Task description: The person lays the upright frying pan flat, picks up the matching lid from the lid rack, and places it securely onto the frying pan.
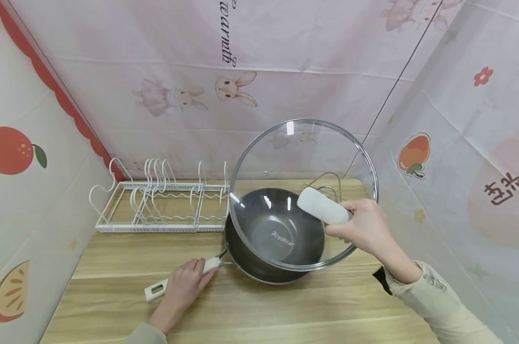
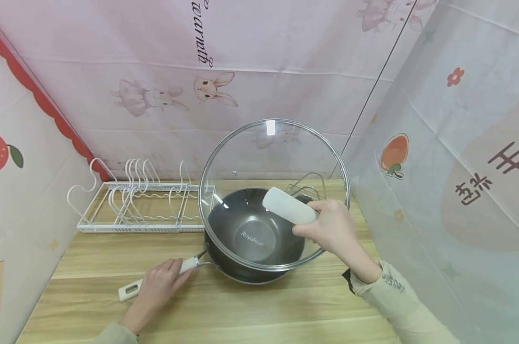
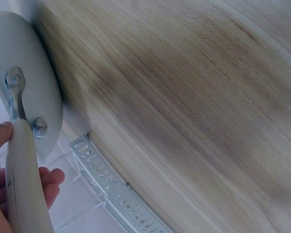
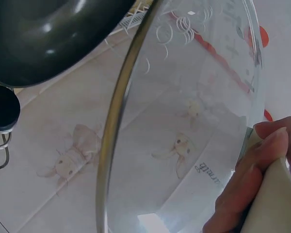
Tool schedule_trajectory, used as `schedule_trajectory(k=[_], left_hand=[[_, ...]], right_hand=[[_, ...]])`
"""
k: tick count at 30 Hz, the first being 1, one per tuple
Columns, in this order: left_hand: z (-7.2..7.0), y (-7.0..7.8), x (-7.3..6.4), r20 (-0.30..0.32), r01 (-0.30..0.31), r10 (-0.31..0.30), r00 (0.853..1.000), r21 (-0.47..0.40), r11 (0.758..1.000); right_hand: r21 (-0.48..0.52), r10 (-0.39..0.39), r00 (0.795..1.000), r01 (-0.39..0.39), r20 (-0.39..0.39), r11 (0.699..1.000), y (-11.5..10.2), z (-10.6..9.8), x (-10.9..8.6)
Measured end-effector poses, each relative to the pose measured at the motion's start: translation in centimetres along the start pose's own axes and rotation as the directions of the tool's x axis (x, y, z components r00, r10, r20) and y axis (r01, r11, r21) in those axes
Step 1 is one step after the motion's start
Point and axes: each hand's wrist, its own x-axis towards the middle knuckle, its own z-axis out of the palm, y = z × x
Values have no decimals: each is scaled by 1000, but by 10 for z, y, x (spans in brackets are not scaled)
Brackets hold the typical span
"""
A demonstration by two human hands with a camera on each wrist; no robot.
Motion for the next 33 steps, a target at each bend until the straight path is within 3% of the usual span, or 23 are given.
schedule_trajectory(k=[4,11,22,28,33], left_hand=[[0,1,1,-8,0,-1,1000,-6,1000],[1,1,0,-7,-1,1,1000,-9,1000],[3,0,-2,-3,1,-1,1000,-9,1000],[2,0,-2,10,7,-7,1000,-5,1000],[0,0,-2,19,7,-7,1000,-2,1000]], right_hand=[[31,48,995,-51,85,998,1,4,7],[158,60,976,-94,208,983,8,18,17],[198,30,958,-89,286,976,24,40,19],[225,79,930,-168,358,960,29,49,21],[213,67,917,-162,392,963,33,58,26]])
